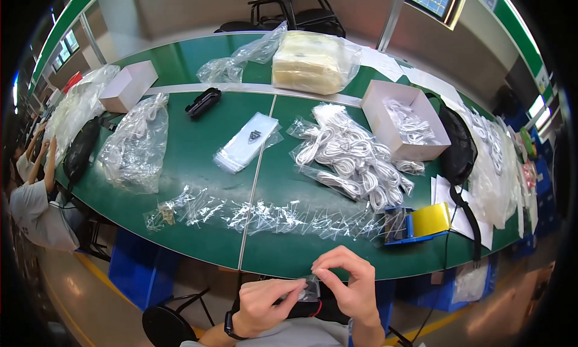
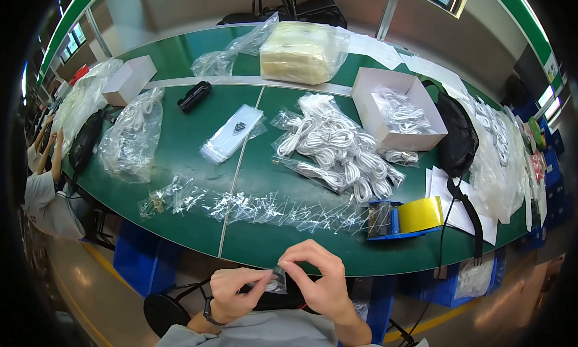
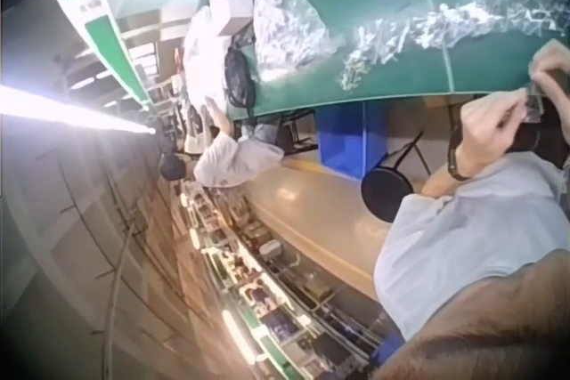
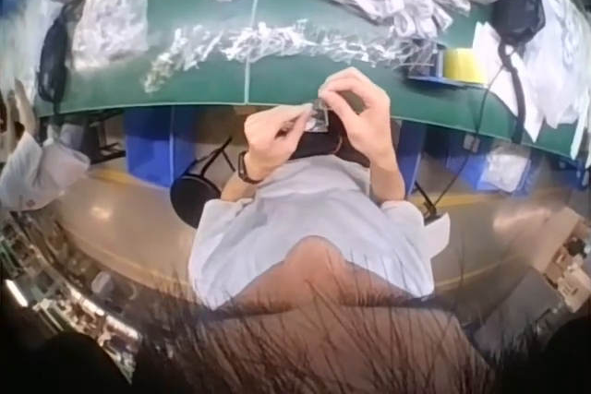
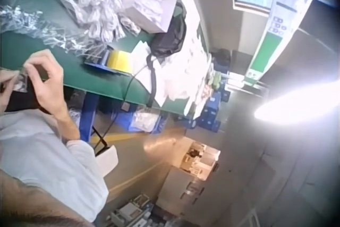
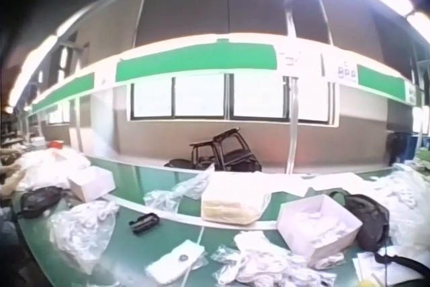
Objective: Sorting and packaging white cables into small plastic bags at a manufacturing workbench.
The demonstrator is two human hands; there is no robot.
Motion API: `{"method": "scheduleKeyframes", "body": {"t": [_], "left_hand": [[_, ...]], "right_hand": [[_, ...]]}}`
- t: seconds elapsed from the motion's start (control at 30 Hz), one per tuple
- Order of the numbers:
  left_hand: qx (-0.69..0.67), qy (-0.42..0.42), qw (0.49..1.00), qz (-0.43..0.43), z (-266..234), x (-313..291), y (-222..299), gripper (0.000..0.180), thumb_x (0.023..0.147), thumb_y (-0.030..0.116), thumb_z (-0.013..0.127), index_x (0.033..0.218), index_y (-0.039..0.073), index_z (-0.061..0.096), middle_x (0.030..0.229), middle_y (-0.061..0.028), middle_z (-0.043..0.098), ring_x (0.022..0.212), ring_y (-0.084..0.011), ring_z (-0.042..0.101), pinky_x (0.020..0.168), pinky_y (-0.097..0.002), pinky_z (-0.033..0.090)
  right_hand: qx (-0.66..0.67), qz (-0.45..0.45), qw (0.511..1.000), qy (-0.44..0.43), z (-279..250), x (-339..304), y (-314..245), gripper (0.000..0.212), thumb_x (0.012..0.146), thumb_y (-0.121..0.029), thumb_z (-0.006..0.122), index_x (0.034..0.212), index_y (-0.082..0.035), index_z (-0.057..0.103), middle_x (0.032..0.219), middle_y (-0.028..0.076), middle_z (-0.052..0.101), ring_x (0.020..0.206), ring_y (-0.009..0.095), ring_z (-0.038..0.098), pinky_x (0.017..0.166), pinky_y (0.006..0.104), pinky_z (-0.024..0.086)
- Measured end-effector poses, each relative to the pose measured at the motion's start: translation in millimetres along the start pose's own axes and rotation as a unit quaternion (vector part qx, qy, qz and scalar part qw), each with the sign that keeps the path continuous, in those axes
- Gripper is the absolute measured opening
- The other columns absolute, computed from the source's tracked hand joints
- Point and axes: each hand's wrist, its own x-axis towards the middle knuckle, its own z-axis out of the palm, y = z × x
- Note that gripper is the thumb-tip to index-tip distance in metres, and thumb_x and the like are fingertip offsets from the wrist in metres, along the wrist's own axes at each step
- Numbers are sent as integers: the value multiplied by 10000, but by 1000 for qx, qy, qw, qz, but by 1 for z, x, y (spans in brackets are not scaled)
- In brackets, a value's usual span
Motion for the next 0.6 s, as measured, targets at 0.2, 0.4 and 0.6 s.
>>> {"method": "scheduleKeyframes", "body": {"t": [0.2,0.4,0.6], "left_hand": [[18,29,999,-34,-10,1,-8,76,796,-37,744,850,-5,702,753,-106,743,624,-190,724,562,-244,544],[11,32,999,-39,-18,-1,-15,75,796,-29,753,842,-7,698,760,-118,743,620,-190,724,560,-241,541],[3,51,998,-43,-20,-1,-20,78,793,-38,752,842,-10,698,757,-126,743,644,-204,735,569,-246,547]], "right_hand": [[-49,-6,999,2,11,13,5,28,827,49,678,850,36,668,878,115,678,821,177,650,753,286,511],[27,51,998,26,8,22,13,13,889,39,642,888,42,655,875,99,667,814,143,644,742,255,514],[-5,124,991,52,3,44,8,71,925,-6,634,905,57,658,812,86,677,740,138,663,703,248,536]]}}
